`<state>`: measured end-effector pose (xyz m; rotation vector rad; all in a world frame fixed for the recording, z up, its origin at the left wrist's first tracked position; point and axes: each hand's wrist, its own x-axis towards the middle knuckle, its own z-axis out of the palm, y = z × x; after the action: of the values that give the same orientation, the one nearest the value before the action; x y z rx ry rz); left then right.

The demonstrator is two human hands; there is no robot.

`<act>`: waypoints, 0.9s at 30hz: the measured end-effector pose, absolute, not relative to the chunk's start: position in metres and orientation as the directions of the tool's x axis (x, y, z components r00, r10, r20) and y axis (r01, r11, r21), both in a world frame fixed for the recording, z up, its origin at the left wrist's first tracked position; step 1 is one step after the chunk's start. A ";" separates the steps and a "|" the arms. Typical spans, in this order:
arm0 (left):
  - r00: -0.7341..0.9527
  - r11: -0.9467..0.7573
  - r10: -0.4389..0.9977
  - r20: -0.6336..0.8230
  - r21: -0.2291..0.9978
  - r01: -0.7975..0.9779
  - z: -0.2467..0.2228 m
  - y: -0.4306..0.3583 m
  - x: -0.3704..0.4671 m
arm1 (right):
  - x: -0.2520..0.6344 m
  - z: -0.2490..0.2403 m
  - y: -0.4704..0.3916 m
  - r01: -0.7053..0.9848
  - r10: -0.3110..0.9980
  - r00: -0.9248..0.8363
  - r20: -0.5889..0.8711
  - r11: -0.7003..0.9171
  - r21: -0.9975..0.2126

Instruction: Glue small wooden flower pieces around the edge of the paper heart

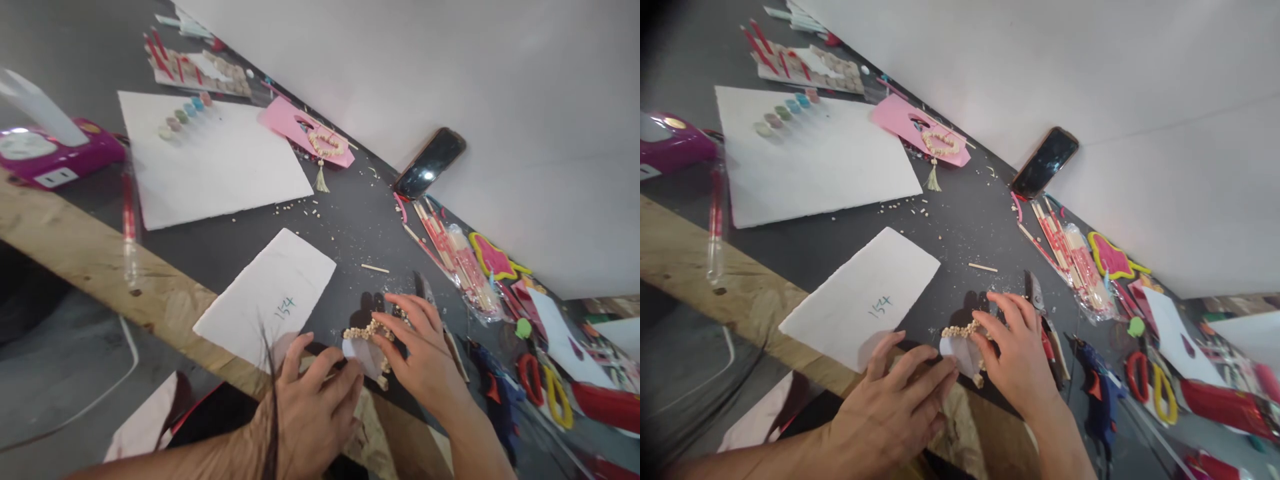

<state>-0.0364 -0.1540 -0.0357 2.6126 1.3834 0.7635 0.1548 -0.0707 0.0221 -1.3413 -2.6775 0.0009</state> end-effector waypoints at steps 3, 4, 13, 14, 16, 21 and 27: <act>0.451 -0.581 0.800 0.395 0.324 0.747 -0.037 -0.155 -0.035 | 0.154 0.022 -0.070 0.791 0.793 -0.595 0.132 0.607 -0.074; 0.452 -0.581 0.801 0.391 0.332 0.743 -0.037 -0.155 -0.035 | 0.154 0.022 -0.070 0.792 0.793 -0.595 0.132 0.606 -0.075; 0.475 -0.582 0.808 0.350 0.343 0.737 -0.040 -0.156 -0.036 | 0.155 0.022 -0.071 0.797 0.799 -0.590 0.117 0.599 -0.075; 0.475 -0.580 0.809 0.347 0.338 0.741 -0.040 -0.156 -0.036 | 0.156 0.022 -0.071 0.798 0.801 -0.587 0.121 0.597 -0.081; 0.475 -0.582 0.807 0.351 0.333 0.742 -0.039 -0.156 -0.037 | 0.155 0.022 -0.071 0.797 0.802 -0.583 0.131 0.596 -0.096; 0.488 -0.585 0.807 0.332 0.347 0.733 -0.035 -0.155 -0.038 | 0.151 0.030 -0.076 0.774 0.783 -0.595 0.181 0.619 -0.134; 0.506 -0.598 0.795 0.333 0.295 0.745 -0.033 -0.155 -0.039 | 0.155 0.043 -0.110 0.783 0.804 -0.485 0.345 0.575 -0.238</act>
<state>-0.0387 -0.1553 -0.0333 2.6265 1.3488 0.6718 0.1555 -0.1096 0.0426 -1.2780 -2.3903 0.0674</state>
